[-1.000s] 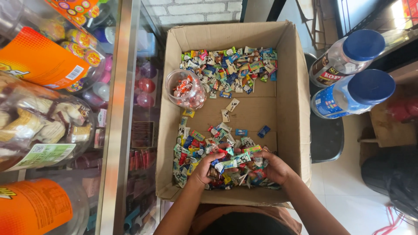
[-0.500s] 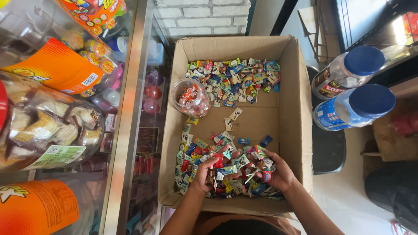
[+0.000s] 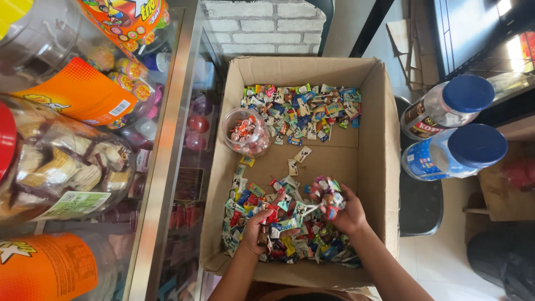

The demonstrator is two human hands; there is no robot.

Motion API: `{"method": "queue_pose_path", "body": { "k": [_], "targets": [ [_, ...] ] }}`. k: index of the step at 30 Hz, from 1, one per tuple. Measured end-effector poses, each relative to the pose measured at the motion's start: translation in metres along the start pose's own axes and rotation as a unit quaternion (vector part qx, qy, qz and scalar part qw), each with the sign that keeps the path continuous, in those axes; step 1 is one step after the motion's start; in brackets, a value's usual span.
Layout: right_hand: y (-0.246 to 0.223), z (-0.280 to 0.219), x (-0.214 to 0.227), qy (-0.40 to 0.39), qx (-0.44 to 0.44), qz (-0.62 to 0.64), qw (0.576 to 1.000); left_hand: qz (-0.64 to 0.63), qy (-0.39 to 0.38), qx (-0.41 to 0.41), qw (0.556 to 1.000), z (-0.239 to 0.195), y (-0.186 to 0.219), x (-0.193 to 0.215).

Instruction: The person sorts a large quantity of assorted wrapped candies from a cardboard box, picking them up by hand and placing them into a clear plastic jar. The person repeatedly scoops candies from the box and transfers them into the jar, occasionally rearranging the remaining candies in the box.

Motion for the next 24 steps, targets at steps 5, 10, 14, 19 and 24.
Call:
{"method": "queue_pose_path", "body": {
  "k": [5, 10, 14, 19, 24],
  "targets": [
    [-0.062, 0.072, -0.012, -0.03, 0.037, 0.053, 0.997, -0.001, 0.033, 0.006, 0.999, -0.002, -0.001, 0.001],
    [-0.138, 0.115, -0.095, -0.073, 0.096, -0.007, 0.993, -0.006, 0.019, 0.006, 1.0, 0.0, -0.002, -0.002],
    [-0.147, 0.104, -0.137, -0.094, 0.131, -0.052, 0.985, -0.013, 0.022, -0.003, 1.0, 0.002, 0.003, 0.007],
    [-0.123, 0.093, -0.109, -0.129, 0.121, -0.03, 0.984, -0.015, 0.04, -0.012, 0.999, 0.001, 0.006, -0.02],
    [-0.094, 0.095, -0.039, -0.108, 0.098, 0.079, 0.986, 0.011, 0.027, -0.002, 1.0, 0.003, 0.005, 0.002]
  ]
}}
Point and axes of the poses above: each hand's wrist, its own z-axis towards the middle knuckle, its own x-axis out of the back of the hand, y = z × x, the point moved 9 cm from there along z, towards the middle knuckle, and after that the axes turned 6 degrees about -z, right-handed, at the moved point
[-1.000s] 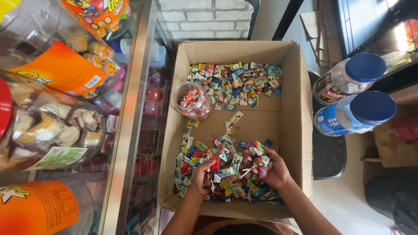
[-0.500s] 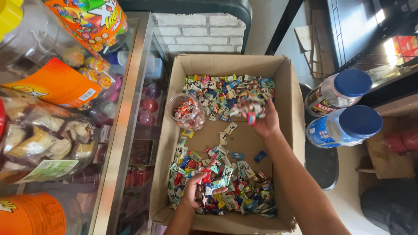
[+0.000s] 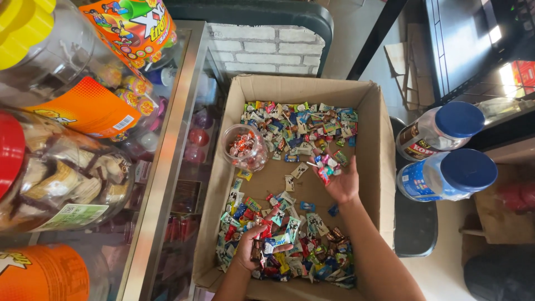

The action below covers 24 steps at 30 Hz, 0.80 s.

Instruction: The person sorts a large quantity of assorted wrapped candies from a cardboard box, picking them up by hand and placing them into a clear plastic jar. The person repeatedly scoops candies from the box and transfers them into the jar, occasionally rearranging the remaining candies in the box.

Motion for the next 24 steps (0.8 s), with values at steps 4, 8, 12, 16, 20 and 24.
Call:
{"method": "queue_pose_path", "body": {
  "k": [4, 8, 12, 16, 20, 24],
  "targets": [
    [-0.004, 0.021, -0.027, 0.077, 0.007, -0.006, 0.997, -0.012, -0.033, -0.004, 0.999, 0.0, 0.002, -0.002],
    [-0.012, 0.033, -0.074, 0.128, -0.02, -0.115, 0.985, -0.008, 0.005, 0.001, 1.0, -0.001, -0.004, 0.012],
    [0.008, 0.026, 0.049, 0.176, -0.153, -0.443, 0.866, -0.011, -0.004, -0.015, 1.0, -0.002, 0.004, 0.002],
    [0.111, -0.053, 0.026, 0.061, -0.315, -0.511, 0.798, -0.01, 0.033, -0.011, 0.999, -0.001, 0.003, 0.001],
    [0.141, -0.087, -0.01, 0.082, -0.341, -0.443, 0.825, -0.004, -0.008, 0.039, 0.999, 0.003, -0.008, 0.002],
    [0.135, -0.088, 0.032, 0.082, -0.302, -0.33, 0.89, 0.012, -0.012, 0.051, 0.999, 0.003, -0.009, 0.004]
  ]
}}
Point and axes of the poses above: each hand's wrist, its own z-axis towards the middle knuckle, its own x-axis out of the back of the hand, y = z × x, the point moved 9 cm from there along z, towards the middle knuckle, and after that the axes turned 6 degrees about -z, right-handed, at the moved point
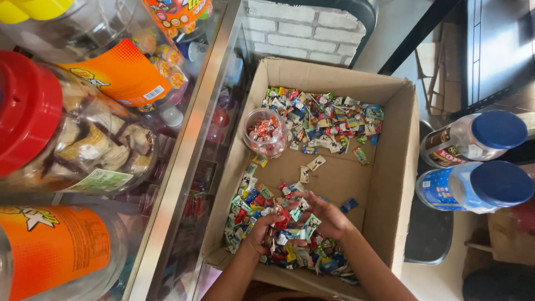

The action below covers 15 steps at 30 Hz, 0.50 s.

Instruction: The person sorts a large quantity of assorted wrapped candies from a cardboard box, picking them up by hand and placing them into a clear plastic jar. The person repeatedly scoops candies from the box and transfers them into the jar, occasionally rearranging the remaining candies in the box.

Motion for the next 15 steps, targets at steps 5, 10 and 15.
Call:
{"method": "queue_pose_path", "body": {
  "k": [5, 10, 15],
  "targets": [
    [-0.003, -0.006, -0.002, 0.014, 0.031, 0.043, 0.998, -0.004, -0.016, 0.008, 1.0, 0.001, -0.001, -0.009],
    [-0.002, -0.026, -0.035, 0.116, 0.028, 0.107, 0.987, -0.012, -0.044, 0.015, 0.999, 0.004, -0.005, -0.024],
    [0.049, 0.001, 0.046, 0.145, 0.084, 0.174, 0.97, 0.042, 0.089, 0.008, 0.995, 0.016, -0.015, 0.005]
  ]
}}
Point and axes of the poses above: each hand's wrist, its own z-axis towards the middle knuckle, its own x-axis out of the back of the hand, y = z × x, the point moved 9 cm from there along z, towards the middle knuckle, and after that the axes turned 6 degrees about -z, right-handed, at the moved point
